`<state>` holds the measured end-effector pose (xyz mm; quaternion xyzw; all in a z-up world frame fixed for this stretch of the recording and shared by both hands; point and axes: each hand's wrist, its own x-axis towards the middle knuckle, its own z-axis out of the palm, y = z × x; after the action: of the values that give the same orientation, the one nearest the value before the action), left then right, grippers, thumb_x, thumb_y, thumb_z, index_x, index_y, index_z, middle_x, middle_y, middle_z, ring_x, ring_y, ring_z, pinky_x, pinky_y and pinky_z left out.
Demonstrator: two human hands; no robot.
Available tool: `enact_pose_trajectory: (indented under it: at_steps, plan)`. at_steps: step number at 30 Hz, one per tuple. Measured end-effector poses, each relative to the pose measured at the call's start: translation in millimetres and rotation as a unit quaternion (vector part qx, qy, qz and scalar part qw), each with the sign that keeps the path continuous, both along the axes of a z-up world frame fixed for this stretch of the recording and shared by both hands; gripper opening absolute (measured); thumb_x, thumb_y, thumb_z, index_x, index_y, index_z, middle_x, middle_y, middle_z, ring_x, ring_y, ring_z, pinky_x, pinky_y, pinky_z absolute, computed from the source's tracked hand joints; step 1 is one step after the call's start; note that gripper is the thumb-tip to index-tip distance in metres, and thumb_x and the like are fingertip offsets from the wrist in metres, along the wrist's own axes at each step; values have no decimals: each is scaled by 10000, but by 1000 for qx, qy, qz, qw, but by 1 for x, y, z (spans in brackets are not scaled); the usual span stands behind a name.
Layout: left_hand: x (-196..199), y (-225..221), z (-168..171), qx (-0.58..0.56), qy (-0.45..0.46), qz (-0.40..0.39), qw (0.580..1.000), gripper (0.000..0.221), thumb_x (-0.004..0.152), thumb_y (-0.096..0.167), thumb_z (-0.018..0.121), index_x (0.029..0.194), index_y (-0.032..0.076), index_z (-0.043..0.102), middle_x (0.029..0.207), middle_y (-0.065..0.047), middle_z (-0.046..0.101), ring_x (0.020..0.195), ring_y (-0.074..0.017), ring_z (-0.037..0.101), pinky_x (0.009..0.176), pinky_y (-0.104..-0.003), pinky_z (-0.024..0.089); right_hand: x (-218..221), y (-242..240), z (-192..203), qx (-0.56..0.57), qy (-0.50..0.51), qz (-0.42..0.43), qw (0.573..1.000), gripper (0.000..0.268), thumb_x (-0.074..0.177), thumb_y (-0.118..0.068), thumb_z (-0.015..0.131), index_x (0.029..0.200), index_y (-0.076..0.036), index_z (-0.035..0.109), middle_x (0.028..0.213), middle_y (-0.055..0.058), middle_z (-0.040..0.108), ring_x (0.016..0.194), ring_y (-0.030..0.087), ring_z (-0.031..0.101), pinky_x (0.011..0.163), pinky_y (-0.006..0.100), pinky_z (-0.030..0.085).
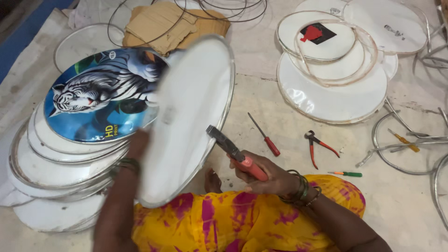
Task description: The person sits on the floor and handles circular panels by hand, using pliers to trim and adjust the outer metal rings. They turn the panels over and use a screwdriver to pry at the edges of the frames.
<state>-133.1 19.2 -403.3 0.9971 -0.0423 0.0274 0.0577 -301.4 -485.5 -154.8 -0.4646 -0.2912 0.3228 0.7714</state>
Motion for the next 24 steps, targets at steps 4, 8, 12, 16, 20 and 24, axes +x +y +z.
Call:
enact_pose_trajectory:
  at_steps: [4,8,12,16,20,24]
  plan:
    - [-29,-132,-79,-148,96,-115,978,270,1107,210,487,1098,-12,639,1019,-214,672,1027,-366,647,888,-462,494,14,21,14,-4,-79,-4,997,564,935,-137,726,1422,-9,473,965,-9,459,845,74,417,746,256,387]
    - [-29,-172,-86,-181,122,-189,958,245,1045,127,495,1189,-30,617,1121,-234,656,1104,-380,626,972,-449,467,24,41,26,-42,-93,2,995,587,924,-151,714,1439,-14,468,948,-15,465,812,63,430,716,247,399]
    - [5,-164,-81,-192,58,-231,952,323,982,43,503,1279,-47,596,1223,-253,640,1181,-393,605,1057,-437,439,25,28,27,-79,-144,-25,986,585,927,-146,698,1445,-24,454,1021,-10,497,856,76,479,739,261,441]
    - [52,-86,-25,-180,-184,-260,931,454,920,-41,512,1369,-64,574,1326,-272,624,1258,-407,583,1141,-424,412,20,-32,16,-187,-138,-47,971,496,946,-156,690,1382,-8,506,987,3,521,850,88,499,752,264,484]
    - [73,21,119,-169,40,180,968,337,1032,203,506,1169,-82,624,1007,-233,651,908,-342,611,808,-447,451,17,-60,-19,-234,-118,-93,961,472,945,-192,665,1371,-39,529,1003,18,548,891,108,514,811,282,493]
    - [30,46,268,-299,-50,248,920,480,1136,369,536,1014,-78,659,765,-167,645,629,-253,605,532,-437,457,27,-65,-59,-346,-144,-151,915,411,905,-281,675,1254,-80,597,1055,32,639,960,120,577,858,305,495]
